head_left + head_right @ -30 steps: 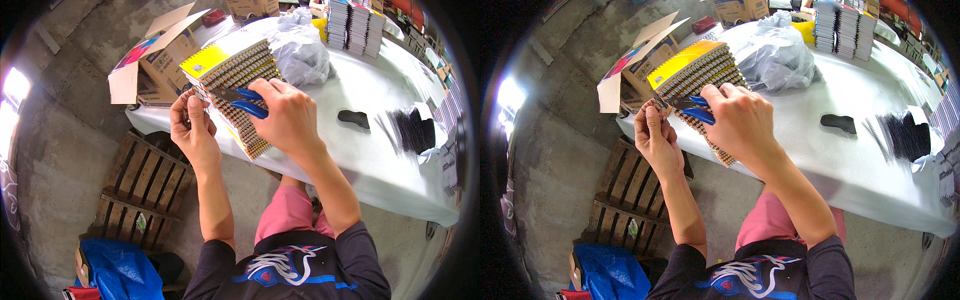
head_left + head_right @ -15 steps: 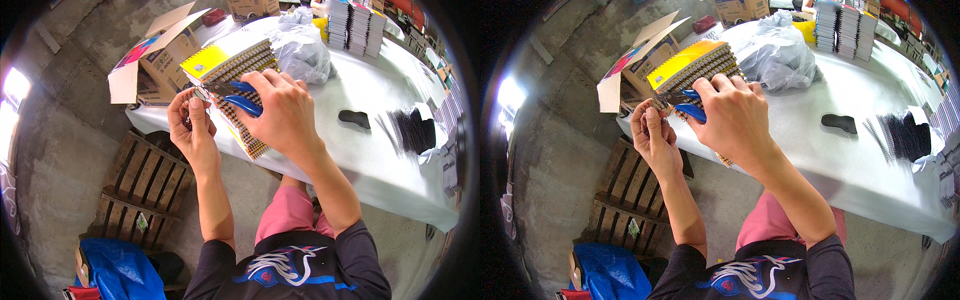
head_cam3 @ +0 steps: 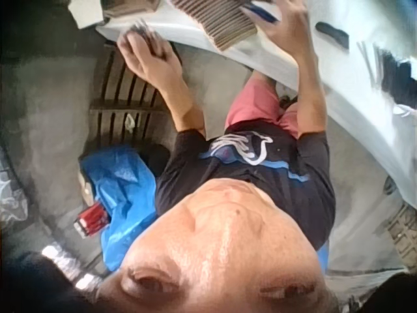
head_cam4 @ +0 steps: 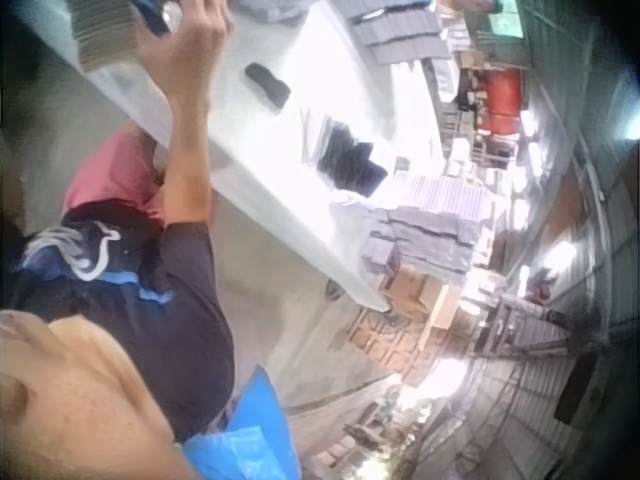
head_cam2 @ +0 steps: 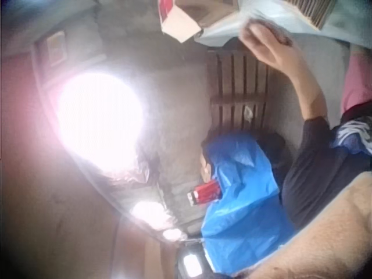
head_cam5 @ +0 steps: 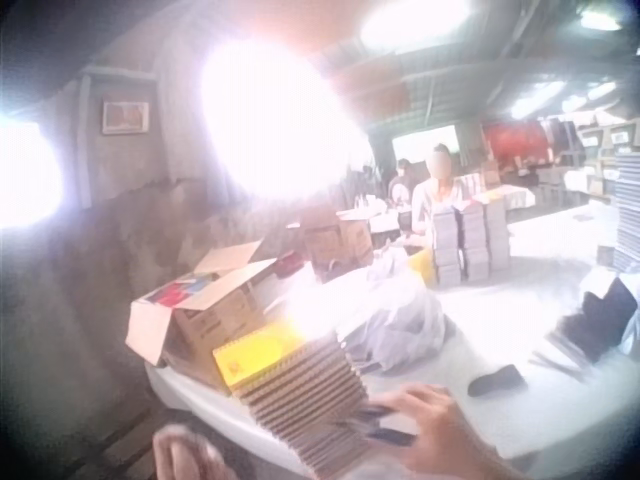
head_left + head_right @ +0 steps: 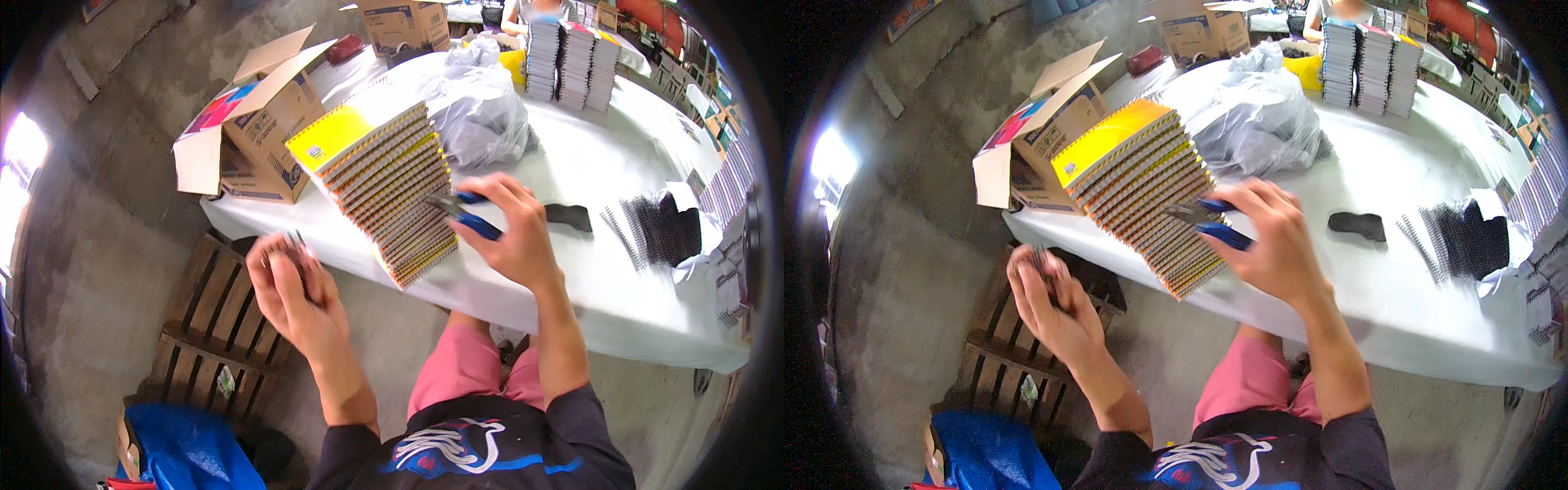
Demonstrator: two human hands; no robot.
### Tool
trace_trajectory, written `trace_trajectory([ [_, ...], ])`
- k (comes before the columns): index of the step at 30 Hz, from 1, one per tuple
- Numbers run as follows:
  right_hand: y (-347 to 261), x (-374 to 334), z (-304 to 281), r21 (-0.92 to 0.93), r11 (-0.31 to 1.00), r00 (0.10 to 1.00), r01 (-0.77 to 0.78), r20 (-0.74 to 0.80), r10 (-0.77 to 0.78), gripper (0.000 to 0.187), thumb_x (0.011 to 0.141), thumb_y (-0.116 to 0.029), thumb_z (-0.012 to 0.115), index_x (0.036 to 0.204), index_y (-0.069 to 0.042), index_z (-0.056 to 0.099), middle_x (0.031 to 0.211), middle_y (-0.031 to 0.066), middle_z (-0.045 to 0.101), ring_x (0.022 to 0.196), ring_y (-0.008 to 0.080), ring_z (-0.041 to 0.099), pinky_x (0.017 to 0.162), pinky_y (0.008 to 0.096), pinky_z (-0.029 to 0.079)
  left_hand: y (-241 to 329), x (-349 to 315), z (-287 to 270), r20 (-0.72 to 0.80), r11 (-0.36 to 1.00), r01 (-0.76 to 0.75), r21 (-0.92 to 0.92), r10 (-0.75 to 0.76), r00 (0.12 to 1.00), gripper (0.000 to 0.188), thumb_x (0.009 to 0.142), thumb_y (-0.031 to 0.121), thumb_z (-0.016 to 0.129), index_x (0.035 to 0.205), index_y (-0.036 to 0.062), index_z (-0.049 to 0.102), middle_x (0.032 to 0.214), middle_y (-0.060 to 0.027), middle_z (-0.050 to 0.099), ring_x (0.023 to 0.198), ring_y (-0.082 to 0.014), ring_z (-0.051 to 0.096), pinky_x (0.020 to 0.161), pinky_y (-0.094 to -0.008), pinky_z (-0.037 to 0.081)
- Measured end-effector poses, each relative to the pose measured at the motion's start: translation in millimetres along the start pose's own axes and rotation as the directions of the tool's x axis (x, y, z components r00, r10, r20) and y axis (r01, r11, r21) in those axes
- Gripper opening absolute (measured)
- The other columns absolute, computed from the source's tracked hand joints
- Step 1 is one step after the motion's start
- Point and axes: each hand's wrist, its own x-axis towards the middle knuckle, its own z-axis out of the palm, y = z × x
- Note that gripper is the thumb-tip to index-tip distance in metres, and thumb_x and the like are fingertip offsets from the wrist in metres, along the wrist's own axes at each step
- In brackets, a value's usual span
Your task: The person uses a pair of snips to trim excess wire from the spiral binding of a stack of yellow notebooks on a production table, then aligns the stack and repeats the process on the other end of the binding.
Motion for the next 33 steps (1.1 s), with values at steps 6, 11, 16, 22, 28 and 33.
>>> trace_trajectory([
  [6,86.3,-136.2,-55.0,-0.167,0.856,0.868,-0.489,0.004,0.497,0.029,0.07,-0.015,0.075,0.094,-0.005,0.063,0.087,0.0111,0.062,0.084,0.0312,0.06,0.077,0.0409,0.045,-41.1,-63.4,88.3,0.364,0.71,0.698,-0.092,-0.629,0.688,0.017,0.094,0.022,0.052,0.104,0.0088,0.051,0.076,-0.0017,0.053,0.051,-0.0027,0.035,0.041,-0.0149,0.025],
  [11,88.6,-195.0,-99.1,-0.412,0.791,0.858,-0.451,0.043,0.512,0.036,0.065,-0.016,0.074,0.099,-0.01,0.063,0.093,0.0082,0.062,0.092,0.0272,0.058,0.085,0.0395,0.04,-146.5,-22.1,194.0,0.357,0.557,0.77,-0.311,-0.683,0.637,0.012,0.092,0.02,0.056,0.092,0.0081,0.057,0.069,0.0027,0.052,0.052,-0.0012,0.042,0.041,-0.0141,0.034],
  [16,107.1,-214.7,-111.4,-0.355,0.867,0.912,-0.35,0.085,0.402,0.044,0.065,-0.029,0.073,0.103,-0.011,0.062,0.093,0.0063,0.061,0.09,0.0255,0.058,0.082,0.0403,0.042,-244.9,108.5,258.1,0.109,0.859,0.409,-0.307,-0.395,0.912,0.013,0.088,0.015,0.056,0.079,0.0063,0.059,0.063,0.0018,0.053,0.045,-0.0028,0.037,0.036,-0.0165,0.028],
  [22,105.6,-217.0,-110.6,-0.404,0.845,0.909,-0.351,0.069,0.41,0.052,0.062,-0.029,0.075,0.11,-0.016,0.06,0.095,0.0012,0.057,0.09,0.0197,0.057,0.083,0.0399,0.041,-344.2,220.4,251.5,-0.256,0.811,0.371,0.452,-0.28,0.925,0.027,0.08,0.025,0.066,0.094,0.0034,0.061,0.079,-0.007,0.065,0.063,-0.0151,0.059,0.044,-0.0298,0.047],
  [28,104.0,-215.4,-112.7,-0.383,0.86,0.92,-0.337,0.059,0.386,0.048,0.063,-0.027,0.076,0.106,-0.014,0.062,0.094,0.0034,0.057,0.089,0.021,0.057,0.085,0.0398,0.04,-375.1,239.8,194.2,0.093,-0.339,-0.271,0.901,-0.46,0.883,0.042,0.076,0.039,0.063,0.1,0.0045,0.067,0.093,-0.0094,0.068,0.078,-0.0218,0.064,0.07,-0.0351,0.052],
  [33,105.4,-214.3,-114.6,-0.408,0.832,0.896,-0.376,0.066,0.438,0.035,0.075,-0.031,0.07,0.105,-0.015,0.061,0.093,0.0011,0.056,0.089,0.0182,0.056,0.084,0.0392,0.041,-374.2,220.1,208.8,-0.037,-0.247,-0.227,0.942,-0.748,0.663,0.05,0.077,0.048,0.056,0.103,0.0068,0.067,0.099,-0.0116,0.067,0.084,-0.0223,0.064,0.073,-0.0348,0.051],
])
